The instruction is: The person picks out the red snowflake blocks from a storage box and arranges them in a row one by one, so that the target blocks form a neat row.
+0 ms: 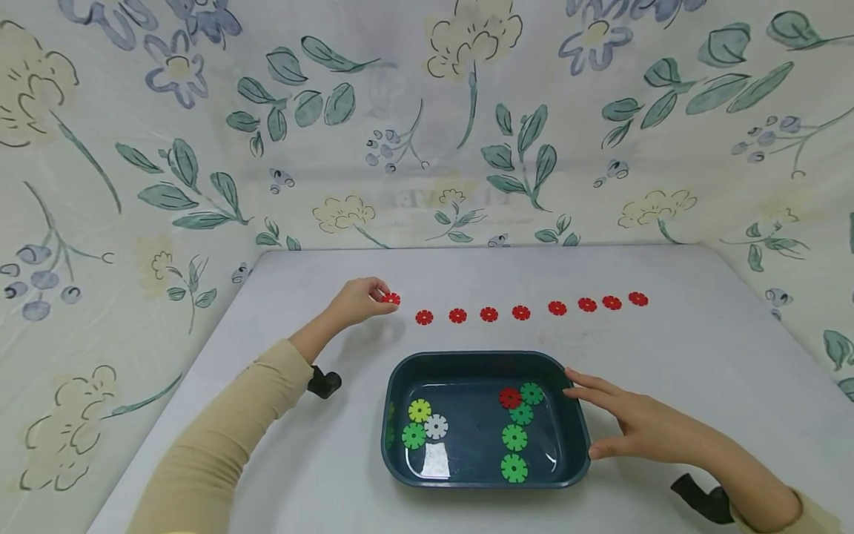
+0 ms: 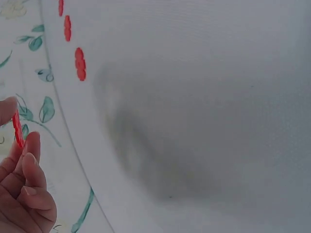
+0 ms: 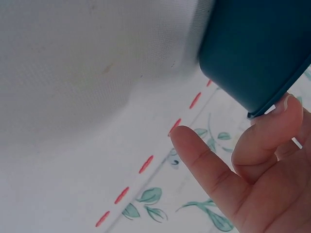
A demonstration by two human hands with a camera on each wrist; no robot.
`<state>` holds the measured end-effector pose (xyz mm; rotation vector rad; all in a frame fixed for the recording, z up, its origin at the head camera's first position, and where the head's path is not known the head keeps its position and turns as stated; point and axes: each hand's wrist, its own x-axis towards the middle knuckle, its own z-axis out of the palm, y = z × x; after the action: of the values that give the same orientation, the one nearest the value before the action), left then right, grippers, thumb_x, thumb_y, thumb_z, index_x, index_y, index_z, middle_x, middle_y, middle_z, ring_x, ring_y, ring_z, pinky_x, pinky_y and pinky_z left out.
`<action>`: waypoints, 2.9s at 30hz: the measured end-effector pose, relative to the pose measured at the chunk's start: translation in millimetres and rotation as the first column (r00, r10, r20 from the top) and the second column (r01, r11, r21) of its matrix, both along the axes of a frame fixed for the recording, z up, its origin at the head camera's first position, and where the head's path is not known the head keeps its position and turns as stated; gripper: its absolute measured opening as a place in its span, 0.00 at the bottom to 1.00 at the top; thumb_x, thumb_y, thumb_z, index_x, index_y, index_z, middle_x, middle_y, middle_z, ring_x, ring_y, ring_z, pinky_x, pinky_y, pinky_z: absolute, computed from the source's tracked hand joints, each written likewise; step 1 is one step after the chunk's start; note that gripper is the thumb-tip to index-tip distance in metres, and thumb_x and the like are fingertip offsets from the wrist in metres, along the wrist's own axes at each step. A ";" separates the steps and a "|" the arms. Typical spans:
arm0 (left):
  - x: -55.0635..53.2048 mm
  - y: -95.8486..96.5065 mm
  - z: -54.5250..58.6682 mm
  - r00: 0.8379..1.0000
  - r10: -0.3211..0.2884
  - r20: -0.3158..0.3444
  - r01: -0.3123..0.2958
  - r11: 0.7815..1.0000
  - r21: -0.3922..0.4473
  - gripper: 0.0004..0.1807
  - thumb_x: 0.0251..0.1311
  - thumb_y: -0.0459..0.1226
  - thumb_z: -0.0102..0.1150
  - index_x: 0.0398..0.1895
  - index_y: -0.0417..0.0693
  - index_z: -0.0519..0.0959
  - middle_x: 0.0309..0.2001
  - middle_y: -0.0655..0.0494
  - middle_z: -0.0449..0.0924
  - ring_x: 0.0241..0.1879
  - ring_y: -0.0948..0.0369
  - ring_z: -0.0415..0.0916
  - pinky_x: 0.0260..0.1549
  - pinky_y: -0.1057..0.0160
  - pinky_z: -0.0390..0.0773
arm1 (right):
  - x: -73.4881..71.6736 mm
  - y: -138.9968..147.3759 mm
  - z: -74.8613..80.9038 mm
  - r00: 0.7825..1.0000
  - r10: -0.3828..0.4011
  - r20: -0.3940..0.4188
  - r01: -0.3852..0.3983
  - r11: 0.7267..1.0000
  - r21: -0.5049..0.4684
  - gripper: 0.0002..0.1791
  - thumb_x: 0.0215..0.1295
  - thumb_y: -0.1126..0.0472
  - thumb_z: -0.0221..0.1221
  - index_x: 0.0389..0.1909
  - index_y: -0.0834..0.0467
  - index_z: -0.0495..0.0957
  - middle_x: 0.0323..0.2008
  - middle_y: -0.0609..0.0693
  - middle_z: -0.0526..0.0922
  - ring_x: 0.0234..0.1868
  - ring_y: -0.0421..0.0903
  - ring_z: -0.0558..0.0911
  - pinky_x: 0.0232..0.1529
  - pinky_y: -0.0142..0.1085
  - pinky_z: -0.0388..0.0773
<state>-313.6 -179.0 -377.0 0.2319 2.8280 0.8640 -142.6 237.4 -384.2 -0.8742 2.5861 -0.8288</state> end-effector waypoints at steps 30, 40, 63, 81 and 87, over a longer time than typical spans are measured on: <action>-10.6 -14.0 -51.1 0.997 0.035 0.072 -0.032 0.999 -0.043 0.18 0.52 0.41 0.64 0.45 0.43 0.75 0.36 0.49 0.73 0.38 0.55 0.68 0.37 0.63 0.73 | 0.9 0.1 -1.1 1.000 0.010 -0.004 -0.010 1.000 -0.028 0.42 0.50 0.42 0.62 0.63 0.57 0.63 0.67 0.62 0.55 0.51 0.58 0.69 0.25 0.27 0.71; -10.8 -15.2 -44.1 0.995 0.056 0.085 -0.055 0.998 -0.012 0.21 0.56 0.44 0.60 0.50 0.44 0.72 0.40 0.47 0.72 0.39 0.55 0.68 0.37 0.63 0.72 | 0.6 0.1 -1.1 1.000 0.012 -0.005 -0.012 1.000 -0.023 0.42 0.50 0.41 0.62 0.63 0.57 0.63 0.67 0.61 0.55 0.49 0.55 0.70 0.24 0.26 0.70; 24.6 60.8 26.9 0.969 -0.171 -0.178 0.198 0.969 0.150 0.18 0.58 0.43 0.58 0.50 0.46 0.75 0.35 0.51 0.76 0.30 0.57 0.70 0.25 0.67 0.72 | 1.0 -0.4 -2.3 1.000 0.003 0.004 -0.003 1.000 -0.030 0.42 0.50 0.42 0.62 0.63 0.58 0.63 0.67 0.62 0.55 0.52 0.60 0.68 0.26 0.27 0.72; 64.6 107.6 45.6 0.880 -0.425 -0.210 0.458 0.878 0.142 0.16 0.57 0.42 0.60 0.48 0.49 0.76 0.33 0.57 0.76 0.26 0.60 0.69 0.23 0.69 0.72 | 0.2 -0.2 -0.5 1.000 0.008 0.002 -0.008 1.000 -0.021 0.42 0.50 0.41 0.62 0.63 0.58 0.63 0.67 0.62 0.55 0.50 0.57 0.69 0.25 0.26 0.71; 72.2 127.5 33.8 0.833 -0.518 -0.192 0.541 0.835 0.097 0.16 0.57 0.41 0.60 0.48 0.50 0.75 0.34 0.57 0.78 0.28 0.61 0.71 0.26 0.71 0.73 | 0.7 -0.6 0.0 1.000 0.001 0.019 -0.001 1.000 -0.023 0.42 0.51 0.42 0.62 0.64 0.58 0.62 0.67 0.63 0.55 0.52 0.59 0.69 0.25 0.27 0.72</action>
<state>-241.4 -51.6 -343.2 1.0968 2.5992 0.9449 -141.9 236.8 -384.2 -0.8701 2.5647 -0.8646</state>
